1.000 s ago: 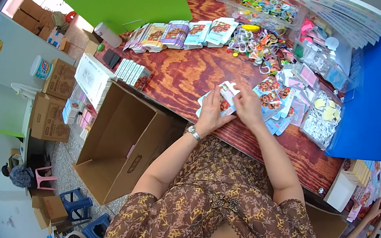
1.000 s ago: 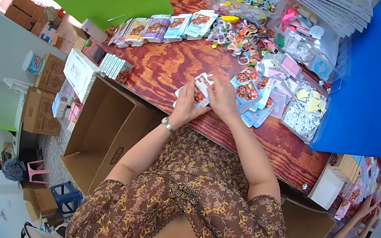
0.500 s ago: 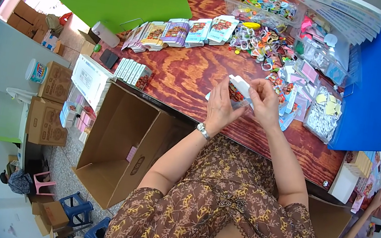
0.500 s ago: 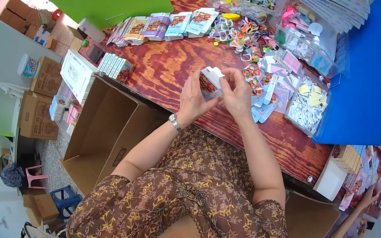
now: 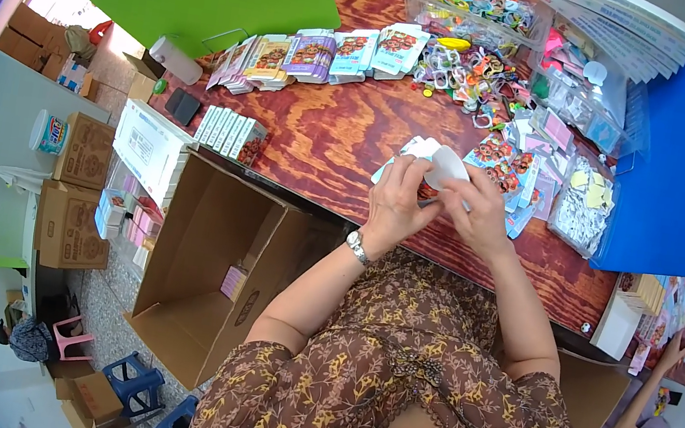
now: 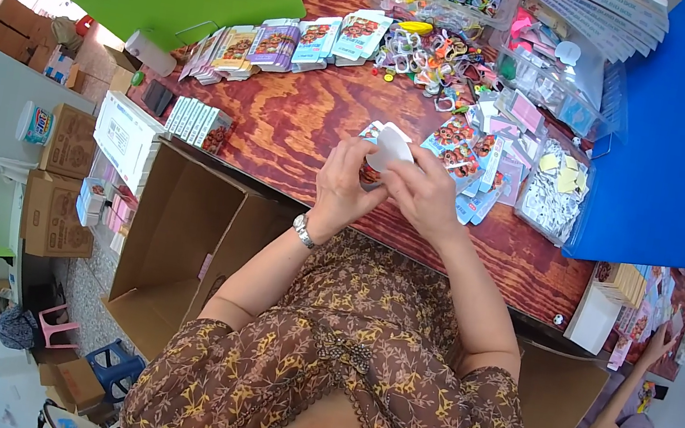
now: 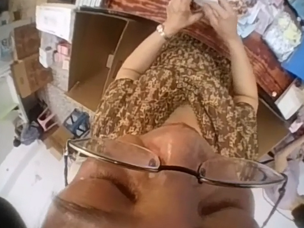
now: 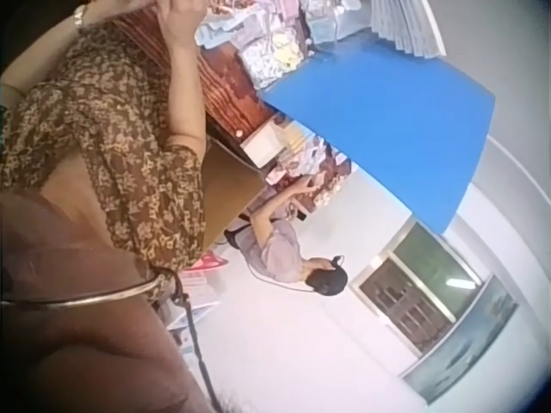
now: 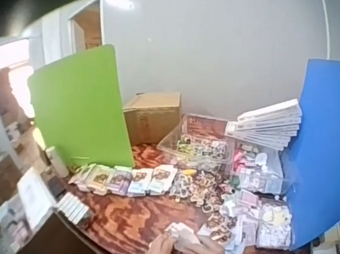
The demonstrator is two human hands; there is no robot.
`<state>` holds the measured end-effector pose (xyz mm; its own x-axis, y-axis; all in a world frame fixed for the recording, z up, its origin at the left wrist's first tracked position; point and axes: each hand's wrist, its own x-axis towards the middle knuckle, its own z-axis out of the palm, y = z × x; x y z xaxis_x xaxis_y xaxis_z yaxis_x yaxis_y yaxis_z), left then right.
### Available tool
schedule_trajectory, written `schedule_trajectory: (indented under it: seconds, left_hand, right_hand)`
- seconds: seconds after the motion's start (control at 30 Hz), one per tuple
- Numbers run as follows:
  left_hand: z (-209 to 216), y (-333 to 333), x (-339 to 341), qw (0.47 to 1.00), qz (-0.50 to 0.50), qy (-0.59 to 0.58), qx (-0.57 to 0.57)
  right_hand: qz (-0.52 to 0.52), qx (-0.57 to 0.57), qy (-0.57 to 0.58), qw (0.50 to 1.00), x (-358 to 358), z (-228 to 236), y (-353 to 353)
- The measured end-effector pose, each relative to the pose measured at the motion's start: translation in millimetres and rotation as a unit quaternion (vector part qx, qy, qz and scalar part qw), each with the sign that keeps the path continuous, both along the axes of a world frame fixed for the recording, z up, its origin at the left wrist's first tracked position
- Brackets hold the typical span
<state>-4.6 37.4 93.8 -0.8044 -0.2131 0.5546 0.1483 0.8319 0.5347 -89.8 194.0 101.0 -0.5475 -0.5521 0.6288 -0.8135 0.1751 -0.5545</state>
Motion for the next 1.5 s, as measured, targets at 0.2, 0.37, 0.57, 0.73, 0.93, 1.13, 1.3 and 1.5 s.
schedule_trajectory:
  seconds: [0.2, 0.37, 0.57, 0.73, 0.93, 1.13, 1.3, 1.5]
  left_hand:
    - [1, -1, 2, 0.997, 0.029, 0.047, -0.052]
    - [-4, -5, 5, 0.996, 0.034, 0.056, -0.06]
    - [-11, -7, 9, 0.994, 0.045, 0.054, -0.089]
    - [-16, -7, 10, 0.983, 0.064, 0.048, -0.167]
    - [-14, -5, 14, 0.983, 0.073, 0.025, -0.168]
    - [-9, 2, 16, 0.986, 0.077, 0.012, -0.147]
    - [-12, 5, 10, 0.985, 0.087, 0.005, -0.148]
    - [-15, -6, 1, 0.997, -0.023, -0.038, -0.066]
  right_hand:
    - [0.031, -0.179, -0.481, 0.858, -4, -6, -10]
    - [0.029, -0.075, -0.369, 0.926, 8, 5, -18]
    - [-0.006, -0.004, -0.16, 0.987, 17, 30, -23]
    - [0.0, 0.025, -0.091, 0.996, 14, 25, -23]
    - [-0.002, 0.015, -0.19, 0.982, 21, 12, -16]
    - [-0.054, -0.029, -0.239, 0.969, 38, 3, -18]
    - [-0.043, -0.044, -0.259, 0.964, 44, 3, -21]
    - [-0.05, -0.065, -0.307, 0.948, -4, -31, 4]
